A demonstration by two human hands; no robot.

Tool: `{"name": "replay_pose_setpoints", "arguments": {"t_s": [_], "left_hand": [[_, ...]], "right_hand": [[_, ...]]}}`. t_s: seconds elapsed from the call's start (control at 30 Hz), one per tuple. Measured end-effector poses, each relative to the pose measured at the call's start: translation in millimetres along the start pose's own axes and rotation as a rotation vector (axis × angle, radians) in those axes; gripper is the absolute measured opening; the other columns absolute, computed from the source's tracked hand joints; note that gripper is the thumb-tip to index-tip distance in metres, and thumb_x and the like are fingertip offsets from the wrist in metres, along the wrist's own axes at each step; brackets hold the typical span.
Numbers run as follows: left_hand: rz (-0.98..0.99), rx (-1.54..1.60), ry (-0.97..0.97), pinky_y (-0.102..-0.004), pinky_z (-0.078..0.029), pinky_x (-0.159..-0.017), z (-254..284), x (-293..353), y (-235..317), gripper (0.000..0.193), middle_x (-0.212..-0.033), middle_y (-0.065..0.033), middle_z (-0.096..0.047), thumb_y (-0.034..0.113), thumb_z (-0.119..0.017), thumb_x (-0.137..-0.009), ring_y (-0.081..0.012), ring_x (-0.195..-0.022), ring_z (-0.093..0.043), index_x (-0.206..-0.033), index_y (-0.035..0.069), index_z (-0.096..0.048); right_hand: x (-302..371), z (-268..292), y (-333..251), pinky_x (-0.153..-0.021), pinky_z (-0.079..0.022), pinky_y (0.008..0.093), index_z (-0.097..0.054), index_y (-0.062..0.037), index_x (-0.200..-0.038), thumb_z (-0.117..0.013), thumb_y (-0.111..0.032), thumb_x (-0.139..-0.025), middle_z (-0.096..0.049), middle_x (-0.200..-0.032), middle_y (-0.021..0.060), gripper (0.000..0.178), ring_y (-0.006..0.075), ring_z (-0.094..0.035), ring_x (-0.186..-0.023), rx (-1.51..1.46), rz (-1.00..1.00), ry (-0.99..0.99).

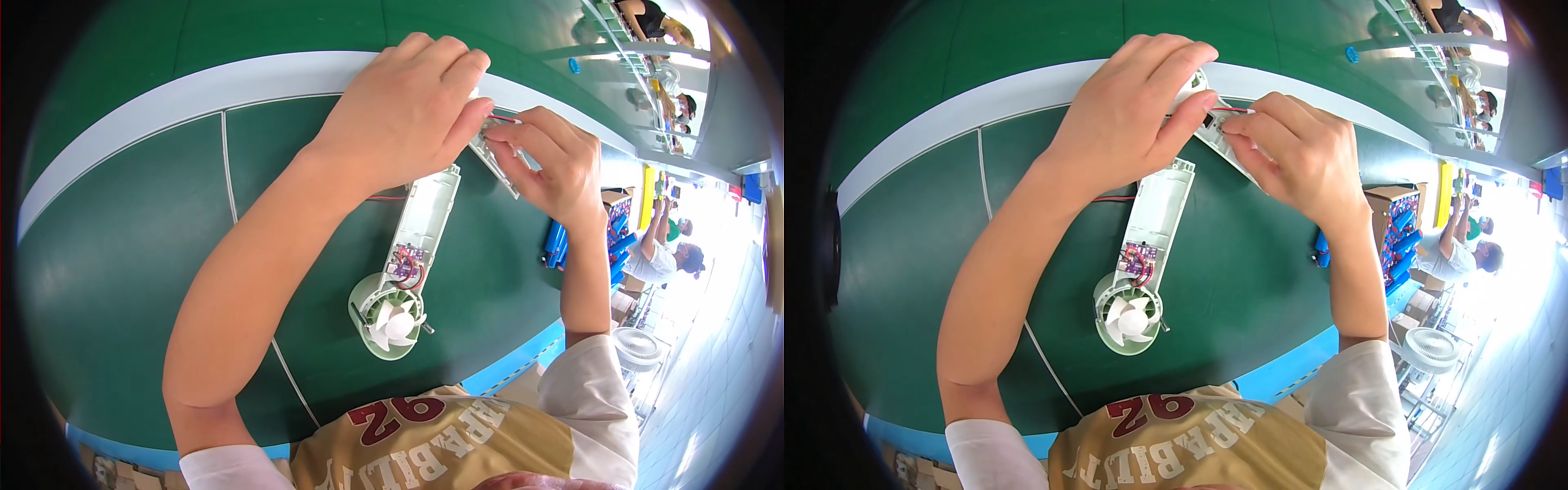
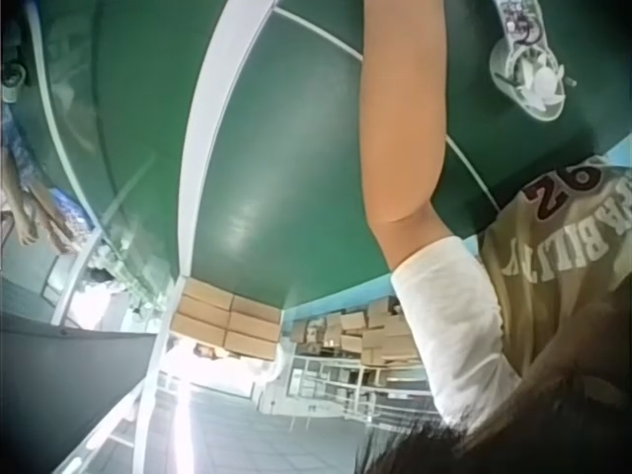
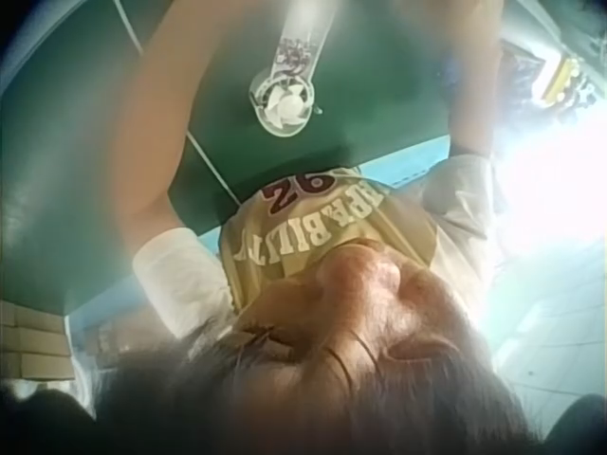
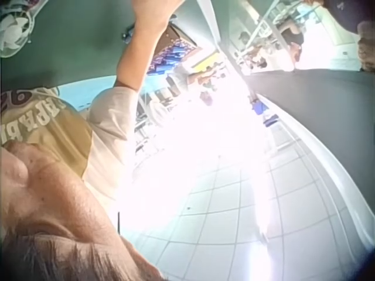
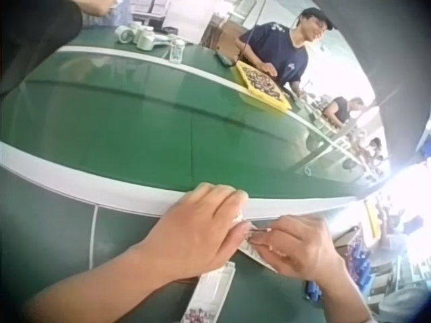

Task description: The person retrieves handheld fan components from an overhead shelf, fits the fan mechanism and circuit board into the casing, and connects a battery into the handle.

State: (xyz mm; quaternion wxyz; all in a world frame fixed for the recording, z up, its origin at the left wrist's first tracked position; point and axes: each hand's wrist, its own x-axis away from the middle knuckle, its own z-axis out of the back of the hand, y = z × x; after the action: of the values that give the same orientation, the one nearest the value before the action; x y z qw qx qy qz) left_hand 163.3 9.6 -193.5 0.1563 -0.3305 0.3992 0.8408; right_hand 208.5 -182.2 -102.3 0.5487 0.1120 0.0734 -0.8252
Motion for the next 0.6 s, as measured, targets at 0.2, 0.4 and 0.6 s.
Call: {"name": "replay_pose_setpoints", "arguments": {"t_s": [0.2, 0.4, 0.6], "left_hand": [[0.001, 0.003, 0.0, -0.0397, -0.053, -0.08, -1.4, 0.5, 1.0, 0.034, -0.11, -0.0126, -0.063, 0.017, -0.069, -0.089, -0.031, -0.096, -0.061, -0.117, 0.001, -0.059], [0.011, 0.001, 0.0, -0.0402, -0.053, -0.08, -3.4, 2.1, 1.0, 0.034, -0.108, -0.0126, -0.063, 0.017, -0.069, -0.088, -0.0311, -0.095, -0.061, -0.116, 0.001, -0.059], [-0.005, -0.001, 0.013, -0.0405, -0.053, -0.081, -2.1, 0.6, 2.3, 0.033, -0.108, -0.0121, -0.063, 0.018, -0.069, -0.089, -0.0306, -0.096, -0.06, -0.115, 0.001, -0.058]], "right_hand": [[-0.2, 2.2, -6.5, -0.053, -0.049, 0.0314, -0.072, -0.0086, -0.083, -0.078, -0.001, -0.07, -0.063, -0.076, 0.0044, 0.016, 0.0214, -0.06, -0.059, 0.007, -0.032, -0.01], [-0.3, 4.3, -5.7, -0.053, -0.049, 0.0314, -0.071, -0.0081, -0.083, -0.078, -0.001, -0.072, -0.063, -0.077, 0.0046, 0.015, 0.0216, -0.061, -0.06, -0.014, -0.046, -0.025], [-3.6, 6.9, -5.9, -0.052, -0.049, 0.0315, -0.073, -0.0076, -0.084, -0.079, -0.002, -0.072, -0.063, -0.077, 0.0045, 0.015, 0.0216, -0.061, -0.06, 0.007, -0.025, -0.025]]}}
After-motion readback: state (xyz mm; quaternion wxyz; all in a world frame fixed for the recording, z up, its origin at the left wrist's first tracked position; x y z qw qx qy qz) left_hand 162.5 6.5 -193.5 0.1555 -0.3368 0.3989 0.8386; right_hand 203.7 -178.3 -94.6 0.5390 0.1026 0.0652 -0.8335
